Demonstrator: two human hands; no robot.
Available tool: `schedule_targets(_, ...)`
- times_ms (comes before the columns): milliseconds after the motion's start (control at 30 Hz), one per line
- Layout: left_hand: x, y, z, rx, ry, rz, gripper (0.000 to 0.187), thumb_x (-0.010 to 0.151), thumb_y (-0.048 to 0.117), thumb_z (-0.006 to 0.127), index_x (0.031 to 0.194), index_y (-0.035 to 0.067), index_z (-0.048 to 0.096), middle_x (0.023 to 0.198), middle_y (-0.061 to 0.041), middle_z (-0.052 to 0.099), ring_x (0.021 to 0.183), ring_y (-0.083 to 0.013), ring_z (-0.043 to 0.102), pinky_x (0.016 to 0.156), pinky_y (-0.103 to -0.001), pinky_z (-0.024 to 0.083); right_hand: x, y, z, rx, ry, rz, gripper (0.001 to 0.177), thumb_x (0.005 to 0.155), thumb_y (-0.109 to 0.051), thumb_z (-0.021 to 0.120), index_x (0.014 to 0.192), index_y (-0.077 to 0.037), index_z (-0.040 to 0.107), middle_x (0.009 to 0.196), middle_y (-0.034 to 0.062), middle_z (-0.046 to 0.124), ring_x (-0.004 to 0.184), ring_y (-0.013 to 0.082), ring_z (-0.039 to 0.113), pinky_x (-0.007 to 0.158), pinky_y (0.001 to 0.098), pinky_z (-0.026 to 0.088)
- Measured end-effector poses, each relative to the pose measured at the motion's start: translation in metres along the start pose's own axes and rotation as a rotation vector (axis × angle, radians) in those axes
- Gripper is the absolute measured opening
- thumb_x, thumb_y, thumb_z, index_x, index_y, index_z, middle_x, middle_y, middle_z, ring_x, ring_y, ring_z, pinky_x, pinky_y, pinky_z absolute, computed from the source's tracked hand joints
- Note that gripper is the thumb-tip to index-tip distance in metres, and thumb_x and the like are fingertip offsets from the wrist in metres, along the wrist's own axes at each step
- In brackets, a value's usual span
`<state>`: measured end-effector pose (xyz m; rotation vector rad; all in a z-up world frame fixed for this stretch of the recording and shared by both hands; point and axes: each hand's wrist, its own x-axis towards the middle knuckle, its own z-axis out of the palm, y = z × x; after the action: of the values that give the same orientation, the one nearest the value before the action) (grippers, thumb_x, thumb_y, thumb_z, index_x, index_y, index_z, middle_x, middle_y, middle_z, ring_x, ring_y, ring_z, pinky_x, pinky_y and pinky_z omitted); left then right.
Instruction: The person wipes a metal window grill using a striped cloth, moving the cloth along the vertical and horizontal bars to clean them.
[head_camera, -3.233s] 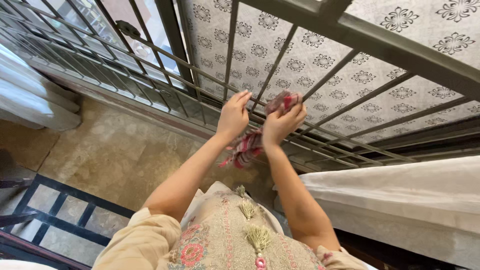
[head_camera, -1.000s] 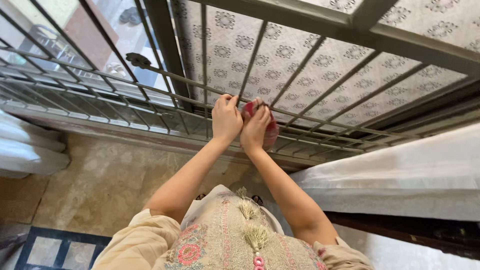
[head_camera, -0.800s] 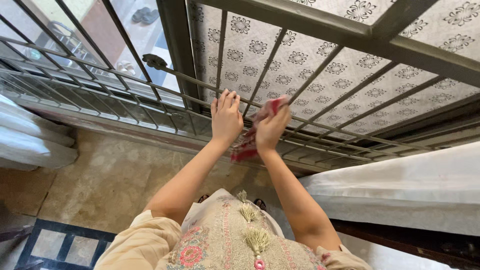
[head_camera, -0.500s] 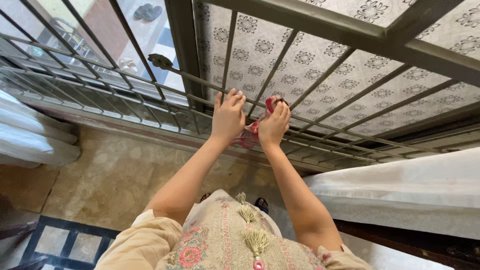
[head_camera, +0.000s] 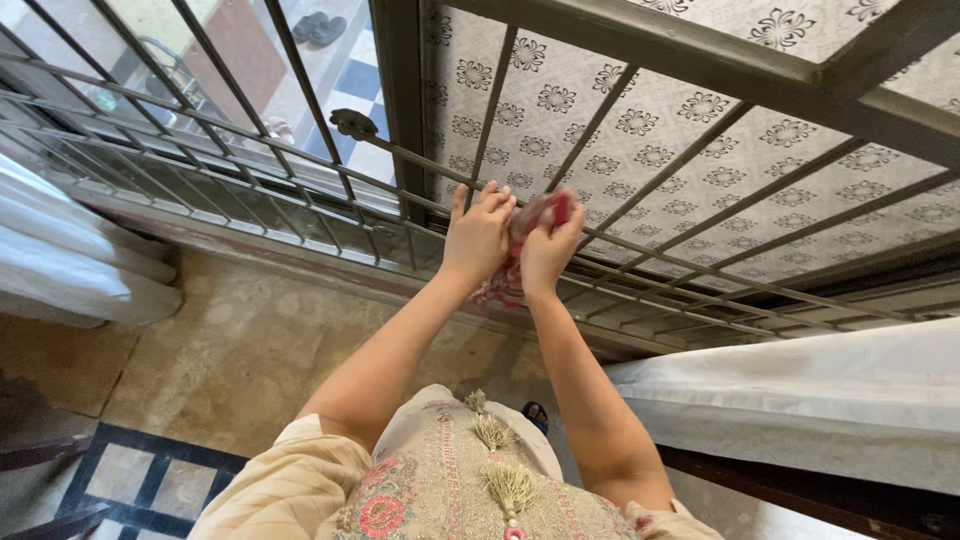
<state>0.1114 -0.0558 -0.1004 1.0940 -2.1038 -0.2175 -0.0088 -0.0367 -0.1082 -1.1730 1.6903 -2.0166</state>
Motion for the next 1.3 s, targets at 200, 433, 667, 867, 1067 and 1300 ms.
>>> schedule_targets(200, 0.0, 0.003, -0.001, 0.019, 0.024, 0.008, 0.041, 0.086, 0.009, 0.06, 0.125, 0.006, 0.07, 0.136, -0.006, 0.065, 0.139, -0.0243, 0.051, 0.123, -0.055, 0.019, 0.056, -0.097, -0.006, -0.002, 0.013, -0.258, 0.053, 0.116, -0.025, 0.054, 0.159, 0.001, 0.039, 0.15, 0.0111, 0.056, 0.139, 0.0206, 0.053, 0.118, 0.037, 0.04)
schedule_targets(433, 0.003, -0.002, 0.006, -0.06, 0.02, -0.048, 0.032, 0.093, 0.01, 0.06, 0.122, 0.01, 0.072, 0.133, -0.005, 0.066, 0.138, -0.0234, 0.052, 0.122, -0.057, 0.021, 0.097, -0.162, 0.014, 0.024, -0.157, -0.208, 0.054, 0.111, -0.04, 0.048, 0.146, 0.001, 0.042, 0.107, 0.0072, 0.071, 0.093, 0.0126, 0.068, 0.083, 0.0316, 0.055)
schedule_targets(667, 0.003, -0.005, 0.009, -0.045, 0.02, -0.034, 0.038, 0.087, 0.008, 0.061, 0.124, 0.009, 0.071, 0.136, -0.004, 0.065, 0.14, -0.0225, 0.05, 0.123, -0.057, 0.02, 0.098, -0.153, 0.018, -0.273, -0.023, -0.524, 0.039, 0.117, -0.033, 0.044, 0.133, 0.002, 0.044, 0.09, 0.0138, 0.067, 0.075, 0.0237, 0.064, 0.07, 0.0395, 0.051)
schedule_targets(867, 0.016, 0.003, -0.008, -0.215, 0.003, -0.099, 0.036, 0.089, 0.009, 0.06, 0.124, 0.006, 0.067, 0.127, -0.012, 0.068, 0.133, -0.0318, 0.056, 0.118, -0.062, 0.021, 0.083, -0.117, 0.02, -0.222, -0.023, -0.456, 0.039, 0.115, -0.035, 0.044, 0.131, 0.0, 0.045, 0.102, 0.0163, 0.072, 0.091, 0.0309, 0.076, 0.079, 0.0416, 0.058)
schedule_targets(1067, 0.023, 0.024, -0.029, -0.649, 0.127, -0.284, 0.055, 0.09, 0.002, 0.05, 0.145, 0.002, 0.05, 0.12, -0.021, 0.067, 0.114, -0.0422, 0.062, 0.102, -0.052, 0.046, 0.048, -0.05, 0.008, -0.279, -0.118, -0.346, 0.049, 0.11, -0.032, 0.048, 0.14, 0.005, 0.038, 0.107, 0.0248, 0.07, 0.098, 0.0431, 0.072, 0.079, 0.0471, 0.056)
schedule_targets(1300, 0.011, 0.033, -0.004, -0.547, 0.151, -0.139, 0.038, 0.095, 0.002, 0.053, 0.132, 0.001, 0.061, 0.123, -0.024, 0.066, 0.109, -0.0431, 0.065, 0.094, -0.047, 0.053, 0.022, -0.007, -0.002, -0.542, -0.239, -0.114, 0.054, 0.108, -0.033, 0.055, 0.144, 0.003, 0.04, 0.121, 0.0281, 0.066, 0.108, 0.0427, 0.068, 0.091, 0.0474, 0.052)
